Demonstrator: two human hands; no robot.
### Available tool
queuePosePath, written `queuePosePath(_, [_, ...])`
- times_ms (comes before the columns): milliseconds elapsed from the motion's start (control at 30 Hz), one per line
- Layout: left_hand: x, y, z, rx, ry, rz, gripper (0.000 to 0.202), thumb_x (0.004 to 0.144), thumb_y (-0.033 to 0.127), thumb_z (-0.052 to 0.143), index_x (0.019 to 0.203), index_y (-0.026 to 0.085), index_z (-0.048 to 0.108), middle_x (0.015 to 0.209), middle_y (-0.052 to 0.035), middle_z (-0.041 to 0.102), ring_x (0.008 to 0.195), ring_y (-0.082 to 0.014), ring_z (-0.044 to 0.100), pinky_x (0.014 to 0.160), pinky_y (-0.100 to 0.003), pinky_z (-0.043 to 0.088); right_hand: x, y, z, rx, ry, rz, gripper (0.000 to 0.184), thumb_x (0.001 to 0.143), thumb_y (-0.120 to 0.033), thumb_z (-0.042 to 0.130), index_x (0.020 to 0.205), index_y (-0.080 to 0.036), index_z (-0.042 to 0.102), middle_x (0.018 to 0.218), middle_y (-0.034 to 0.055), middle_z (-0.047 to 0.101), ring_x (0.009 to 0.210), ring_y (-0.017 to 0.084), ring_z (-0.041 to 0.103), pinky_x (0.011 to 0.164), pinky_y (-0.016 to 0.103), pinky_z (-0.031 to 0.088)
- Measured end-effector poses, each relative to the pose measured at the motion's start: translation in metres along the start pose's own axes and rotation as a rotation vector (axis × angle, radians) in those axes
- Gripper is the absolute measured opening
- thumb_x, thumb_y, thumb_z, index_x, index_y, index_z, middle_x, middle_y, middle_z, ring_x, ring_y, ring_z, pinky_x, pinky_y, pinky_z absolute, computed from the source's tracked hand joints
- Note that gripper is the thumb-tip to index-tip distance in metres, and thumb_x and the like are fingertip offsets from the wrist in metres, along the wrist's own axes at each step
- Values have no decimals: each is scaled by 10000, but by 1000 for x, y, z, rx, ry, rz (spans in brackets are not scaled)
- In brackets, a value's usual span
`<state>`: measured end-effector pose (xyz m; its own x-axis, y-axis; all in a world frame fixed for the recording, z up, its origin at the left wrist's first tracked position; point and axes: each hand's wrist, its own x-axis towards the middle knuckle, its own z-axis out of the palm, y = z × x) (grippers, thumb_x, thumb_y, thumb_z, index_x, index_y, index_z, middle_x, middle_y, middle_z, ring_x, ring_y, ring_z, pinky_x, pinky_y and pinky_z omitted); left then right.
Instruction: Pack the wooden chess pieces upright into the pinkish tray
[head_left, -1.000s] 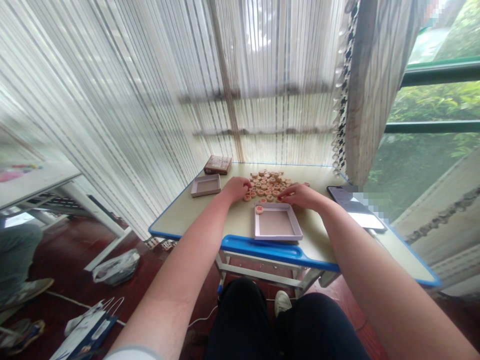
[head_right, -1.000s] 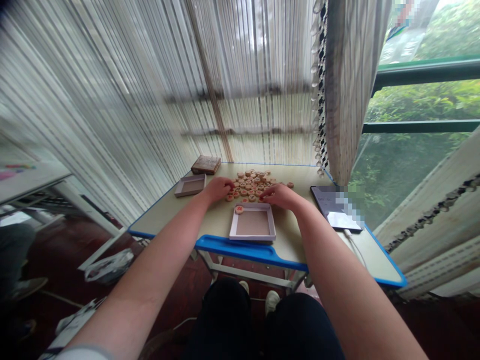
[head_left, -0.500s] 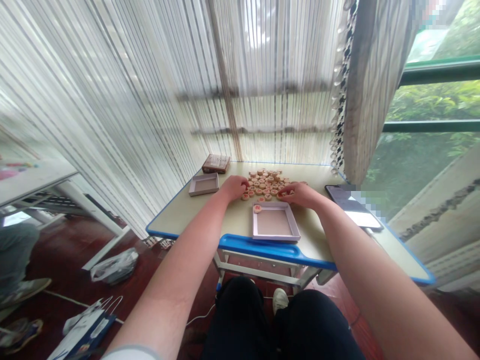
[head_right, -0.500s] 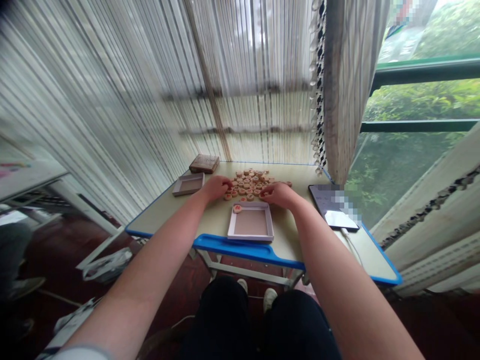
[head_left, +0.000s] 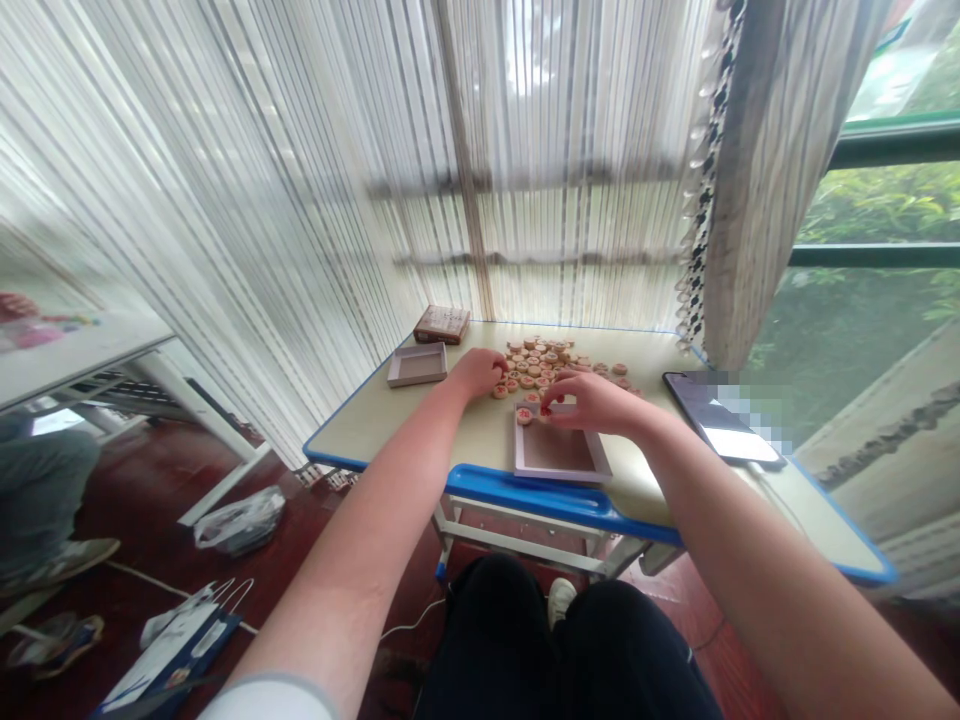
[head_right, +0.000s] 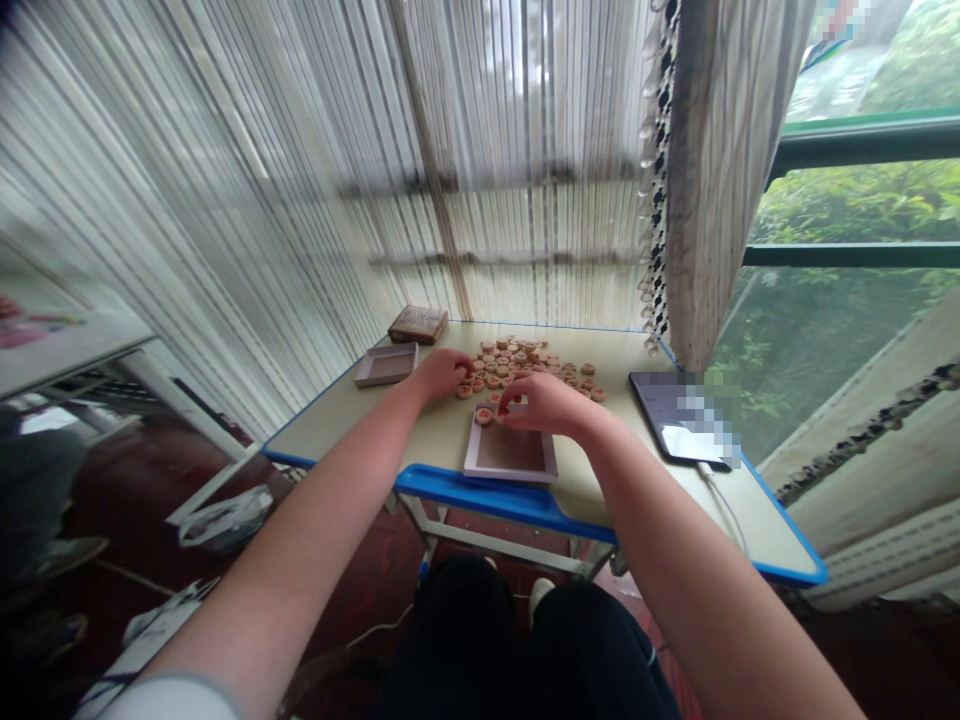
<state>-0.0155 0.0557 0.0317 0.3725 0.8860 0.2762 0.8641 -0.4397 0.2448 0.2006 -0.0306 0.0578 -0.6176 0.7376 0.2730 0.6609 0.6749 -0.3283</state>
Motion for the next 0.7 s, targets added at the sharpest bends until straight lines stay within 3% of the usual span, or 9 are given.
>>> queuePosePath(300, [0, -1, 1, 21, 11, 1, 313, 730, 174, 450, 893, 195, 717, 880, -39, 711, 832, -166, 627, 782, -251, 467, 0, 5, 13, -102, 12, -6, 141, 691, -289, 632, 793, -248, 721, 775, 23, 626, 755, 171, 550, 729, 277, 416])
queuePosePath(533, [0, 0, 1, 22, 25, 30, 317, 730, 170, 445, 888, 196, 719, 874, -43, 711, 832, -171, 628, 781, -258, 467, 8, 0, 27, -82, 186, -124, 184, 726, -315, 630, 862, -218, 707, 836, 58, 602, 832, 190, 535, 783, 305, 414])
queuePosePath(700, [0, 1, 0, 43, 20, 26, 305, 733, 186, 452, 878, 205, 719, 861, -36, 711, 836, -170, 626, 779, -255, 463, 10, 3, 35, -121, 210, -121, 172, 729, -295, 627, 855, -214, 712, 830, 66, 599, 824, 195, 530, 774, 316, 417])
